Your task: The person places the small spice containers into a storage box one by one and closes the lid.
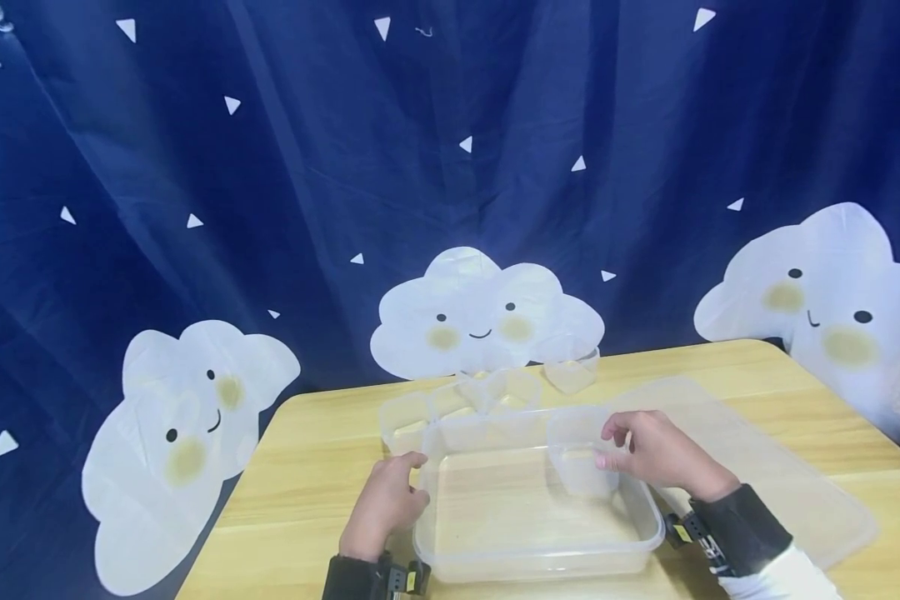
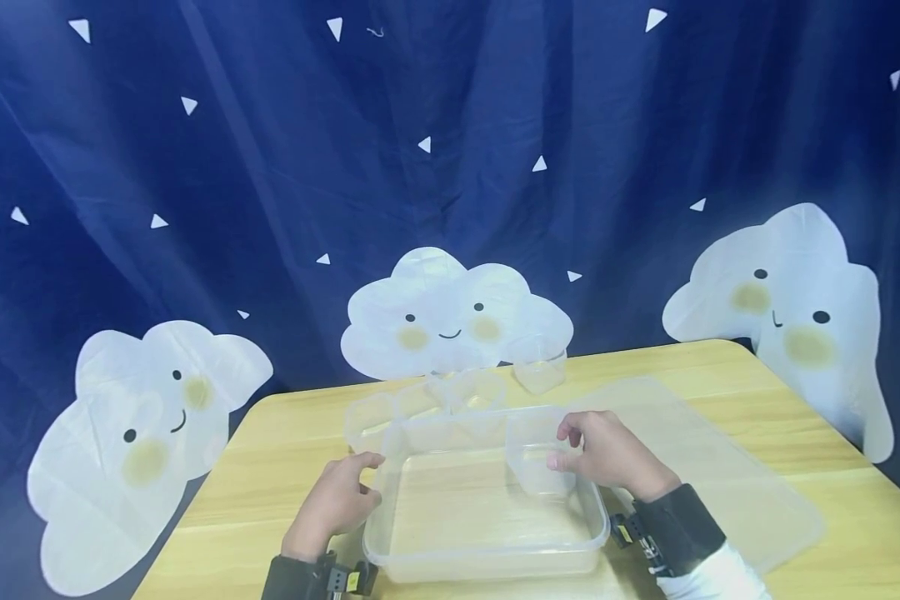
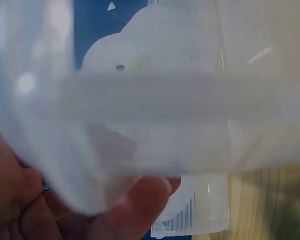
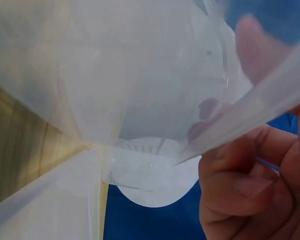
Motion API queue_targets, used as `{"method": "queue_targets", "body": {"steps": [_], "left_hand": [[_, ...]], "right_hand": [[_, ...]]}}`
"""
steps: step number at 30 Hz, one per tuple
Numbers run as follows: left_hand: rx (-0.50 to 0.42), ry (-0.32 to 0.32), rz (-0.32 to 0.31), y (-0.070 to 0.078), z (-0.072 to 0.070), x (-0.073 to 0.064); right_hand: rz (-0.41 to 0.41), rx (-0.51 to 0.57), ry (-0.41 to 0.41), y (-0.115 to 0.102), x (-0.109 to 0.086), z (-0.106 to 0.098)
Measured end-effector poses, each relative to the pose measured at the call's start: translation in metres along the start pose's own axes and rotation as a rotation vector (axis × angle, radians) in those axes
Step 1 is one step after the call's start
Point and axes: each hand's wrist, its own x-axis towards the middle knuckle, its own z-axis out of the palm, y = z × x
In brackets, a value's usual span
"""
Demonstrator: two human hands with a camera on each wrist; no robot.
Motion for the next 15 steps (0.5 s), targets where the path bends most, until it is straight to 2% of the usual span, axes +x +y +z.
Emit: {"method": "queue_targets", "body": {"steps": [15], "left_hand": [[-0.021, 0.010, -0.017, -0.0004, -0.0008, -0.0004]], "right_hand": [[-0.118, -0.058, -0.020, -0.0003, -0.0007, 0.0061]]}}
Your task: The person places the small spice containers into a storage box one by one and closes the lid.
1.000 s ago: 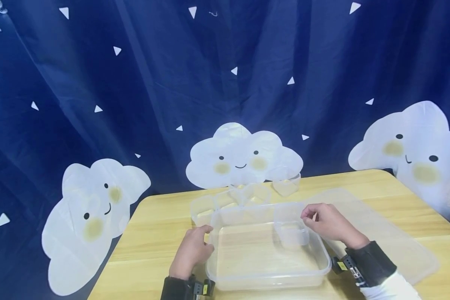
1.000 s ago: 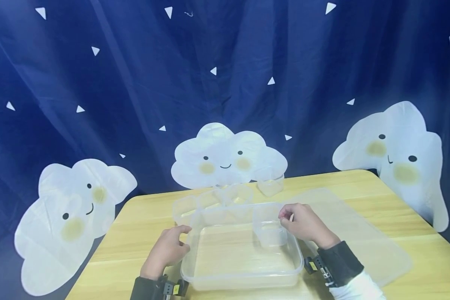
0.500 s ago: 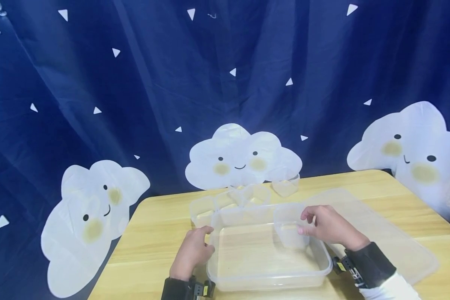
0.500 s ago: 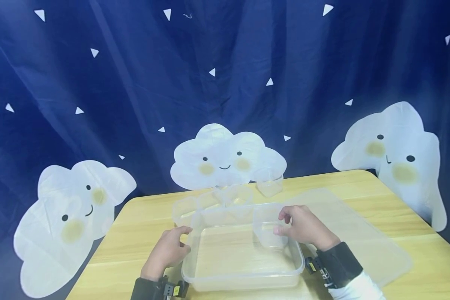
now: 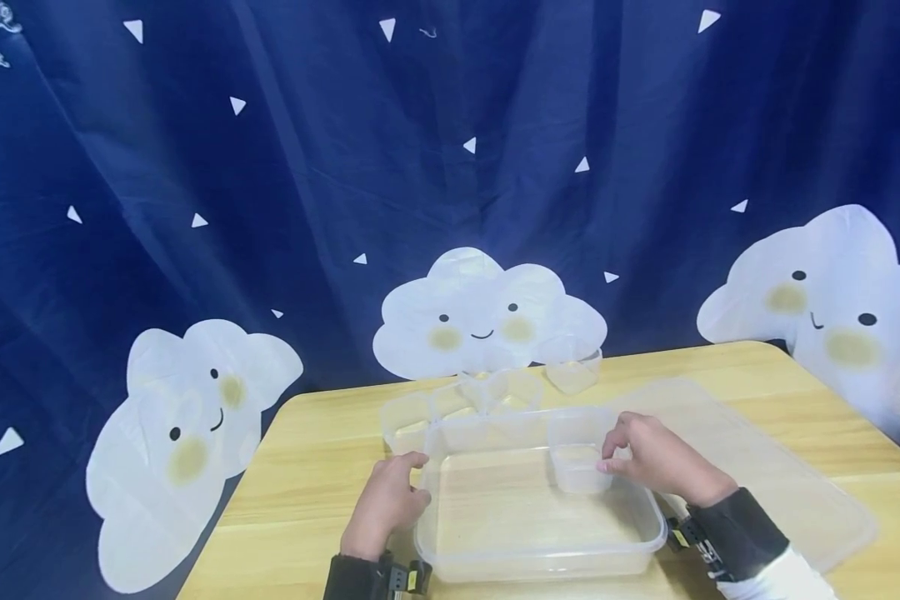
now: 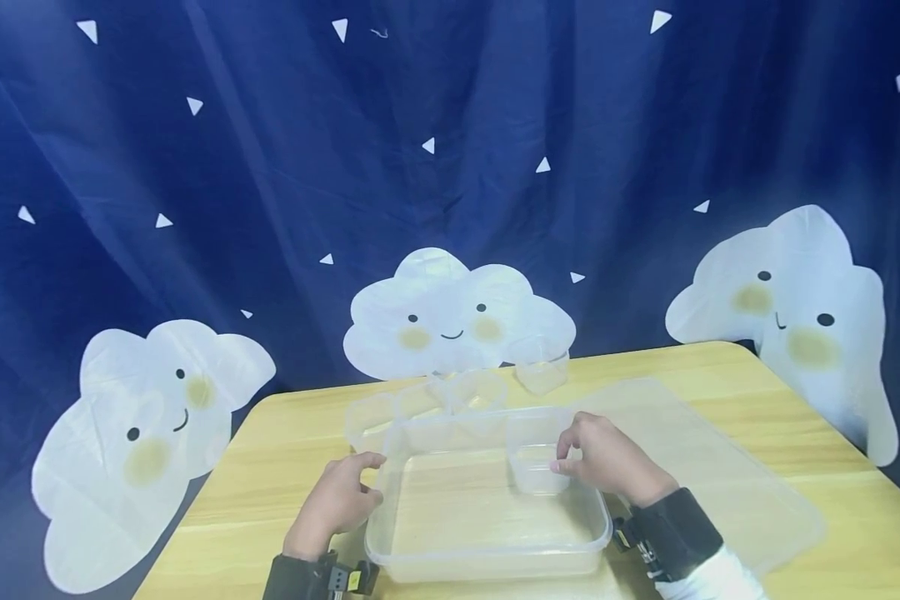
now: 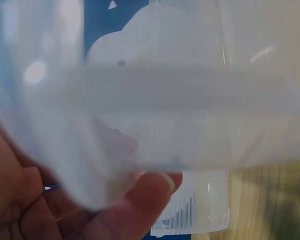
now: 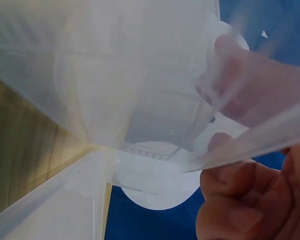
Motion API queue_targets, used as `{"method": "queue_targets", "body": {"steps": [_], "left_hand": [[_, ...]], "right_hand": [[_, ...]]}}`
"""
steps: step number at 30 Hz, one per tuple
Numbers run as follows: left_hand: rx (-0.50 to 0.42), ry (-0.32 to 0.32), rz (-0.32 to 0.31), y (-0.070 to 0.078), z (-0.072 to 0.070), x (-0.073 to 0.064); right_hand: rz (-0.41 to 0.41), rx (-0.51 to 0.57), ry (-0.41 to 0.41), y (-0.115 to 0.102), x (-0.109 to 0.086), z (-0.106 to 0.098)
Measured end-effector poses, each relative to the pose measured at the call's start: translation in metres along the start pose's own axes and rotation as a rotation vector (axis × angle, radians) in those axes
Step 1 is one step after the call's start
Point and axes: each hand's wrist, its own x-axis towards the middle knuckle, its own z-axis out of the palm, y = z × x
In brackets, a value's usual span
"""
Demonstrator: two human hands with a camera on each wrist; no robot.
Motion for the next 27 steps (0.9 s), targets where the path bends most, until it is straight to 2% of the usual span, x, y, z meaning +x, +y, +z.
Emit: {"method": "queue_targets", "body": {"steps": [14, 27], "left_hand": [[0.020, -0.007, 0.006, -0.0003, -0.0005, 0.0010], [0.051, 0.021, -0.010, -0.0007, -0.0009, -0.0015]], "right_hand": [[0.017, -0.008, 0.006, -0.0002, -0.0032, -0.0020], [-0.056, 0.009, 0.024, 0.0051, -0.0021, -0.0015]]}}
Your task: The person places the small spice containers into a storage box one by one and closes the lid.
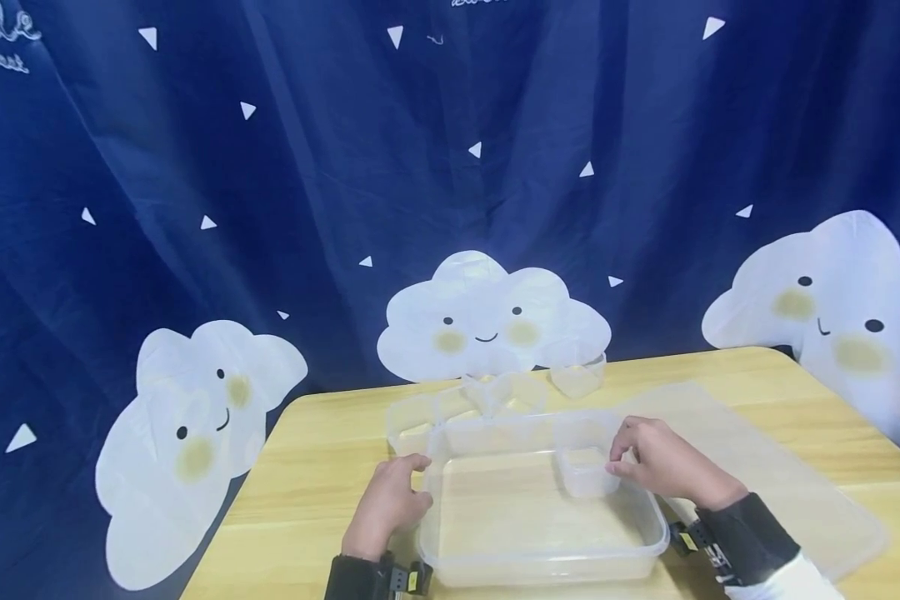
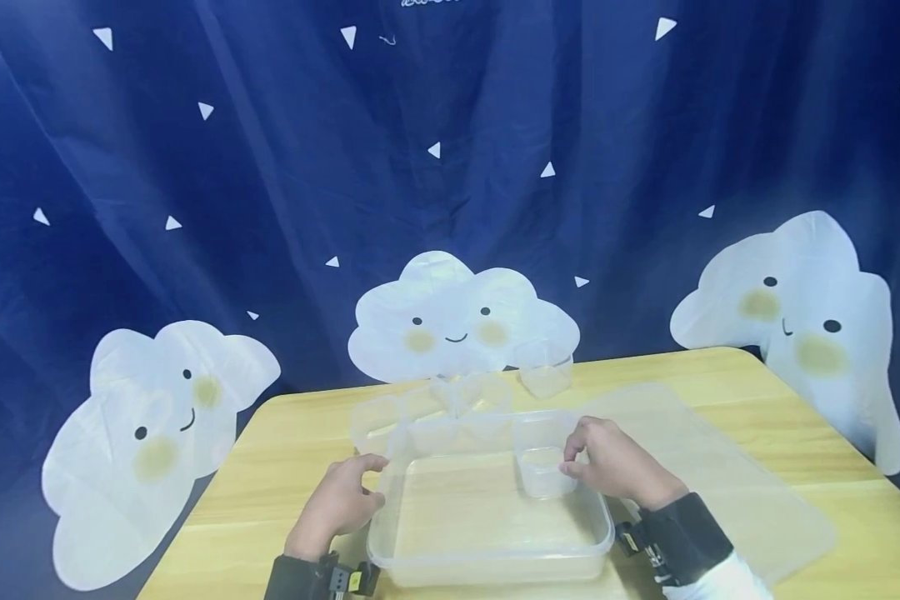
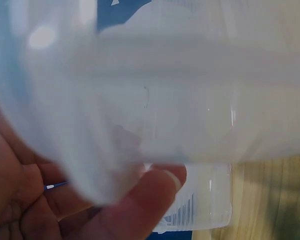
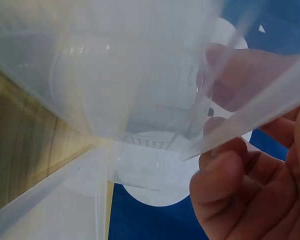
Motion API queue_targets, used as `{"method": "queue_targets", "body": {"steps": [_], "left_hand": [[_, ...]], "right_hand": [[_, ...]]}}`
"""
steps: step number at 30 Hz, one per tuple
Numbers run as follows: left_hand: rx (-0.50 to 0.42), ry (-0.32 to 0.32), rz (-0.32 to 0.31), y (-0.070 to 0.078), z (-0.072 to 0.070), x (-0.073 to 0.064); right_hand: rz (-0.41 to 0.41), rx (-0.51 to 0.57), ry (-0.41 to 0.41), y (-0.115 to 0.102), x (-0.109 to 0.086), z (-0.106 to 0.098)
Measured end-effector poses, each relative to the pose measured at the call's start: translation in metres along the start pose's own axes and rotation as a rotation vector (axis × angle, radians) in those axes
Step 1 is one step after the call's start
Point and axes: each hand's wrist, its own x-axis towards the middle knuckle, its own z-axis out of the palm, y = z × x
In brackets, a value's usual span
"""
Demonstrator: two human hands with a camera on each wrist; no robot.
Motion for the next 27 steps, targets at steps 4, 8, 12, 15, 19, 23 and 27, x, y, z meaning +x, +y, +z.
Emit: {"method": "queue_targets", "body": {"steps": [4, 8, 12, 15, 19, 23, 27], "left_hand": [[-0.007, -0.009, -0.006, -0.0009, -0.0007, -0.0005], [-0.028, -0.017, 0.009, -0.0016, -0.0011, -0.0004], [-0.050, -0.027, 0.019, -0.0024, -0.0012, 0.0001], [-0.055, -0.034, 0.014, -0.0024, -0.0014, 0.0005], [-0.051, -0.036, 0.006, -0.0023, -0.0016, 0.0006], [-0.053, -0.037, -0.003, -0.0016, -0.0011, 0.0003], [-0.052, -0.034, -0.005, -0.0012, -0.0005, 0.0002]], "right_hand": [[-0.018, 0.020, 0.013, 0.0004, 0.0002, 0.0001], [-0.022, 0.041, 0.033, 0.0006, -0.0007, -0.0010], [-0.025, 0.048, 0.045, 0.0007, -0.0012, -0.0031], [-0.044, 0.033, 0.041, 0.0005, -0.0011, -0.0037], [-0.054, -0.002, 0.032, -0.0003, -0.0001, -0.0018], [-0.020, -0.020, 0.028, -0.0016, 0.0005, 0.0016], [0.016, -0.025, 0.019, -0.0031, 0.0004, 0.0039]]}}
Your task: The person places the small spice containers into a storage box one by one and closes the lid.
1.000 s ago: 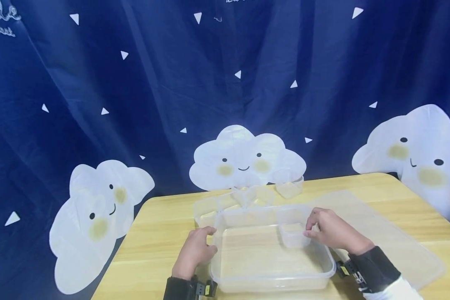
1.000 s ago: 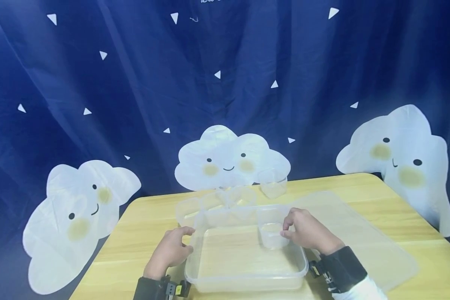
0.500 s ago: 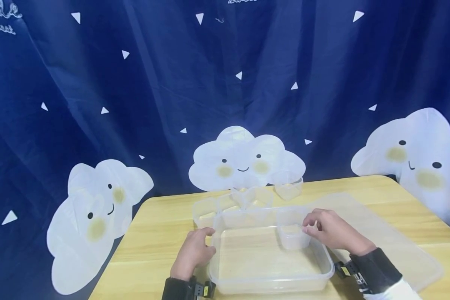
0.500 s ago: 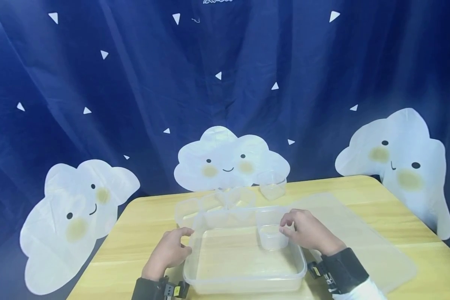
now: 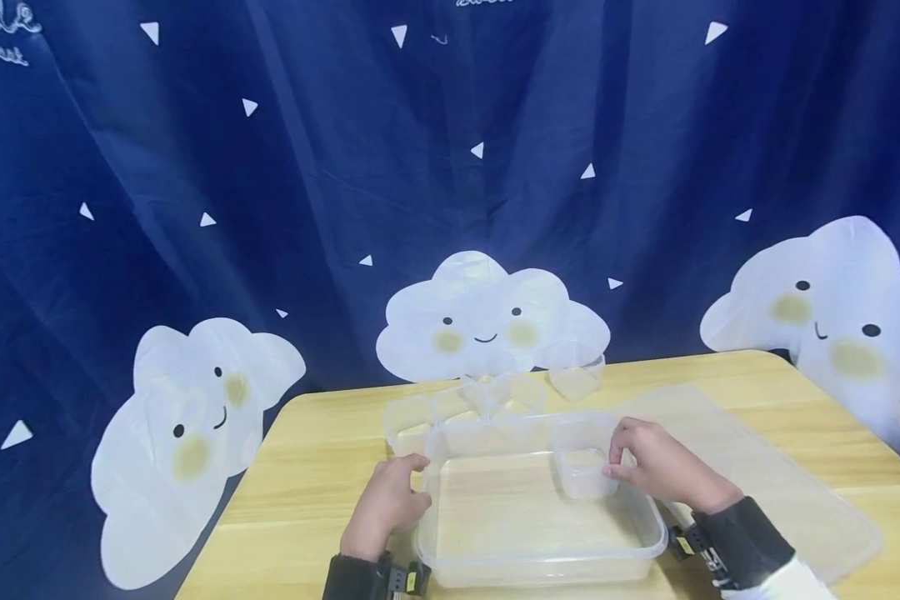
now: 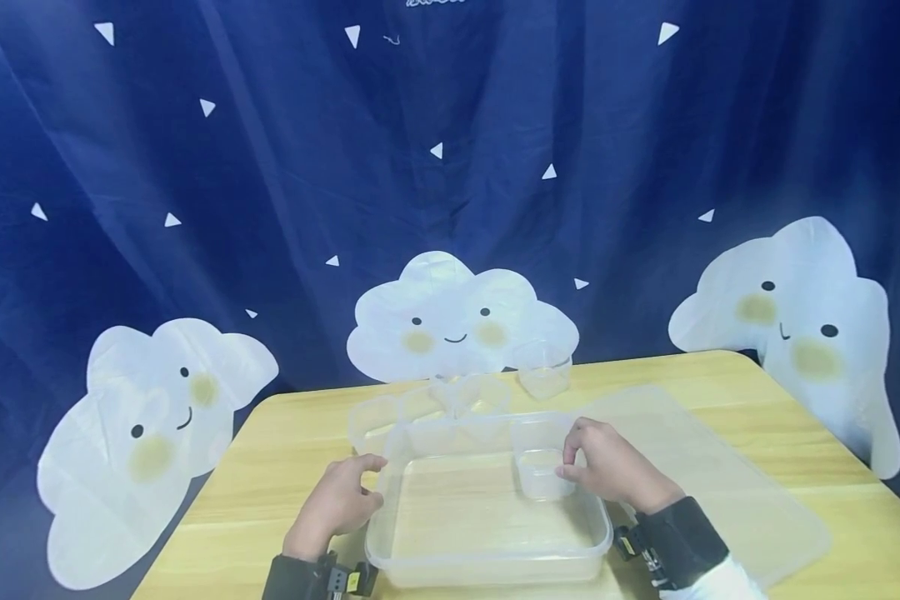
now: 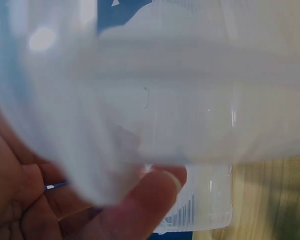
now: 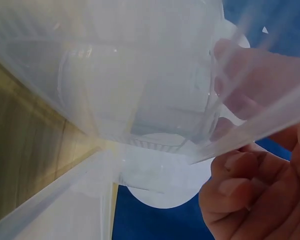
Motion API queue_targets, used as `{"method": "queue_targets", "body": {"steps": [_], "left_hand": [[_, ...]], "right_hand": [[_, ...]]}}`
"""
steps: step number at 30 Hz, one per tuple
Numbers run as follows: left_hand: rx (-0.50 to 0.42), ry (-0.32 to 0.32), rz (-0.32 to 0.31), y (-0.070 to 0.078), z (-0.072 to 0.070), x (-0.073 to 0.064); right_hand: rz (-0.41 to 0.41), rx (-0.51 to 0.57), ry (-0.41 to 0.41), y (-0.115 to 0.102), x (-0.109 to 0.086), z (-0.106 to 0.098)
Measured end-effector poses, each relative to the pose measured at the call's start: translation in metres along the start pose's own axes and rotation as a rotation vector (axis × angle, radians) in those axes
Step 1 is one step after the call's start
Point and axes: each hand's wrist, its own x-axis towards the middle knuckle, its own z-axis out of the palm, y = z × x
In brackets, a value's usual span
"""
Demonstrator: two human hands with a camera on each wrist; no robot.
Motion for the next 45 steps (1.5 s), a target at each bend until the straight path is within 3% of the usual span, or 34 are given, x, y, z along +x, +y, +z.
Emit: {"method": "queue_targets", "body": {"steps": [5, 9, 15, 18, 24, 27, 30, 33, 37, 40, 42, 45], "left_hand": [[0.006, -0.001, 0.002, 0.000, 0.000, 0.000], [0.004, -0.002, 0.002, -0.001, 0.000, 0.000], [0.019, -0.004, 0.002, 0.000, -0.001, 0.001], [0.014, 0.001, 0.006, -0.002, -0.002, 0.001], [0.022, 0.003, 0.018, -0.004, -0.002, -0.001], [0.020, -0.002, 0.028, -0.003, -0.001, -0.001], [0.010, -0.007, 0.037, -0.003, 0.000, -0.001], [-0.004, -0.003, 0.045, -0.003, 0.001, 0.000], [-0.012, 0.005, 0.043, -0.003, 0.002, 0.000], [-0.017, 0.009, 0.041, -0.002, 0.003, -0.001], [-0.020, 0.012, 0.041, -0.002, 0.003, -0.002], [-0.025, 0.009, 0.047, -0.002, 0.003, -0.002]], "right_hand": [[0.010, -0.010, -0.004, 0.000, 0.001, 0.001], [0.009, 0.014, 0.049, 0.001, 0.001, 0.001], [0.036, 0.174, 0.161, 0.009, -0.002, -0.002], [0.026, 0.383, 0.139, 0.014, -0.001, -0.004], [0.061, 0.840, 0.005, 0.028, -0.003, -0.010], [-0.026, 1.144, -0.111, 0.036, -0.004, -0.014], [-0.111, 1.474, -0.288, 0.044, -0.005, -0.017], [-0.148, 1.619, -0.417, 0.050, -0.006, -0.021], [-0.202, 1.657, -0.542, 0.058, -0.004, -0.025], [-0.332, 1.621, -0.618, 0.063, 0.001, -0.026], [-0.442, 1.532, -0.633, 0.067, 0.004, -0.027], [-0.526, 1.340, -0.591, 0.071, 0.006, -0.030]]}}
